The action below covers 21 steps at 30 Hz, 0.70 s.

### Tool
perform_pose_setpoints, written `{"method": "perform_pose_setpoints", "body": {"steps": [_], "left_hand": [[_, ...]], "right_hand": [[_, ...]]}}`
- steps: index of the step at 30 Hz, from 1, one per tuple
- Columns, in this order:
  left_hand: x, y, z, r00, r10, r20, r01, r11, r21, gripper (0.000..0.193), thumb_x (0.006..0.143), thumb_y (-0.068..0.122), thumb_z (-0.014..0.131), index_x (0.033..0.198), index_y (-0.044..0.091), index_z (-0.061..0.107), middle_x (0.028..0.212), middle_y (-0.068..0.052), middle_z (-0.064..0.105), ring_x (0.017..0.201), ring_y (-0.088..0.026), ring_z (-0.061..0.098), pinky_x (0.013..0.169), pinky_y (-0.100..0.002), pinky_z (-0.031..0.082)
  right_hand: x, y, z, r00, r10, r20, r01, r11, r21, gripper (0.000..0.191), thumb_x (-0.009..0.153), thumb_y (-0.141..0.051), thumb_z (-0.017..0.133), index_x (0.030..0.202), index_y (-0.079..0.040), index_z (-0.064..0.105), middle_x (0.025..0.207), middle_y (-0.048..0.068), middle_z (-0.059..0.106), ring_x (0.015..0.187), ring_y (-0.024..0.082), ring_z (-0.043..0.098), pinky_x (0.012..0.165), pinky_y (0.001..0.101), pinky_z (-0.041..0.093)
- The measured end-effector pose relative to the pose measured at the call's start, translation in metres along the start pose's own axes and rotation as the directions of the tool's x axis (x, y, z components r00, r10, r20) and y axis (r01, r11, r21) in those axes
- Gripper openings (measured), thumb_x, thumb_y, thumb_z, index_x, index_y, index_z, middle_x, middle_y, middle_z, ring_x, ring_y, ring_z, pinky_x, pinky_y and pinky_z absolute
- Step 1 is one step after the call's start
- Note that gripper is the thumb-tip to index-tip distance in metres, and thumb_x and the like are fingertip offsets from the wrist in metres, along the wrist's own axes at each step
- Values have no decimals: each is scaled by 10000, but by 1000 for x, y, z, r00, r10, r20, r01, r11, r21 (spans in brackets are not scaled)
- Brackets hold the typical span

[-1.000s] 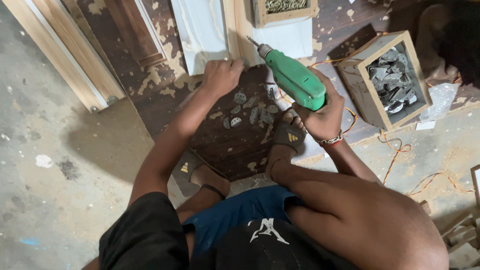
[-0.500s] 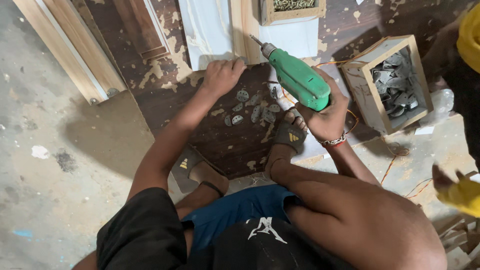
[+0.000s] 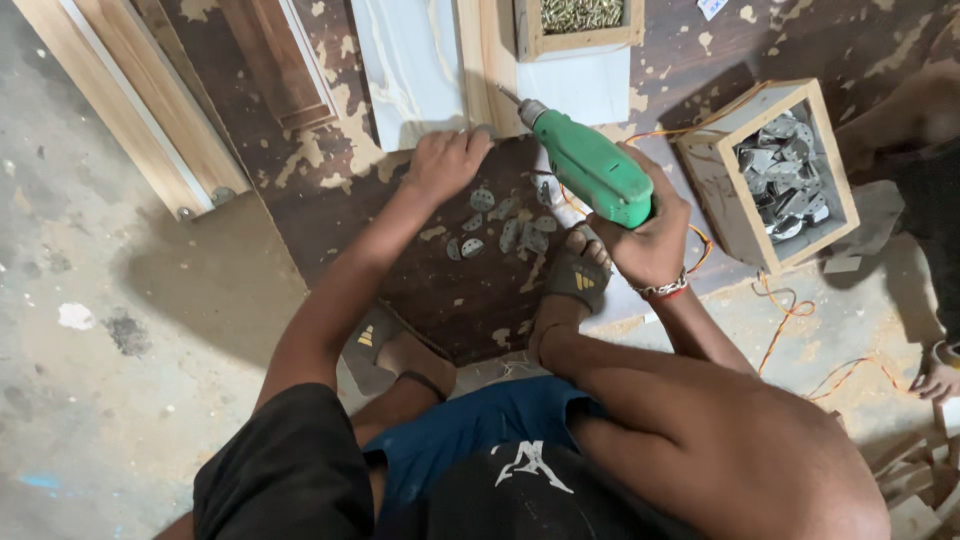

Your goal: The person uses a green corded drill to drive screws into a wooden strip attached to a white panel. They repeatedly pick screws from a nearby wooden box and fasten them along the strip. A second person briefly passes by in the background.

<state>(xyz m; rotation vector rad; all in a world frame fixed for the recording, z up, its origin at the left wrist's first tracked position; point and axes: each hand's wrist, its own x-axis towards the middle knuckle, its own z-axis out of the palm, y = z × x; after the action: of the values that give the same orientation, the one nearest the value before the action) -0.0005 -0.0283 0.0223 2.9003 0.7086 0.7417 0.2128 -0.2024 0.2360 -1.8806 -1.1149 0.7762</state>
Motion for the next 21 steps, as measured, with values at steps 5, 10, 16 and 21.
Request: {"method": "perform_pose_setpoints", "body": {"steps": [5, 10, 16, 21], "left_hand": [[-4, 6, -2, 1000, -14, -9, 14, 1000, -14, 134, 1008, 212, 666, 919, 133, 606, 691, -6, 631, 612, -188, 672, 529, -356, 536], [1, 6, 4, 998, -29, 59, 33, 997, -64, 147, 1027, 227, 677, 951, 104, 648, 689, -30, 665, 556, -173, 659, 486, -336, 522], [5, 9, 0, 999, -23, 30, 24, 999, -42, 60, 948, 141, 679, 941, 85, 661, 704, -41, 663, 602, -197, 678, 511, -358, 533], [4, 6, 5, 999, 0, 52, 2, 999, -36, 77, 879, 96, 665, 949, 66, 679, 697, -51, 658, 598, -196, 673, 499, -347, 521]], "right_hand": [[-2, 0, 0, 1000, 12, 12, -12, 999, 50, 688, 784, 64, 795, 1435, 32, 576, 1282, 135, 738, 1188, 154, 678, 1049, 310, 544], [-2, 0, -1, 1000, -10, 17, 10, 999, 43, 719, 766, 60, 822, 1434, 41, 557, 1300, 142, 718, 1196, 156, 664, 1046, 314, 531], [-1, -1, -1, 1000, -3, 15, 2, 999, 45, 703, 769, 57, 817, 1426, 39, 566, 1290, 144, 723, 1182, 154, 667, 1031, 312, 539], [-2, -2, -2, 999, -6, 33, 6, 1000, 1, 670, 782, 42, 812, 1411, 37, 583, 1258, 147, 744, 1162, 152, 690, 1013, 311, 549]]}}
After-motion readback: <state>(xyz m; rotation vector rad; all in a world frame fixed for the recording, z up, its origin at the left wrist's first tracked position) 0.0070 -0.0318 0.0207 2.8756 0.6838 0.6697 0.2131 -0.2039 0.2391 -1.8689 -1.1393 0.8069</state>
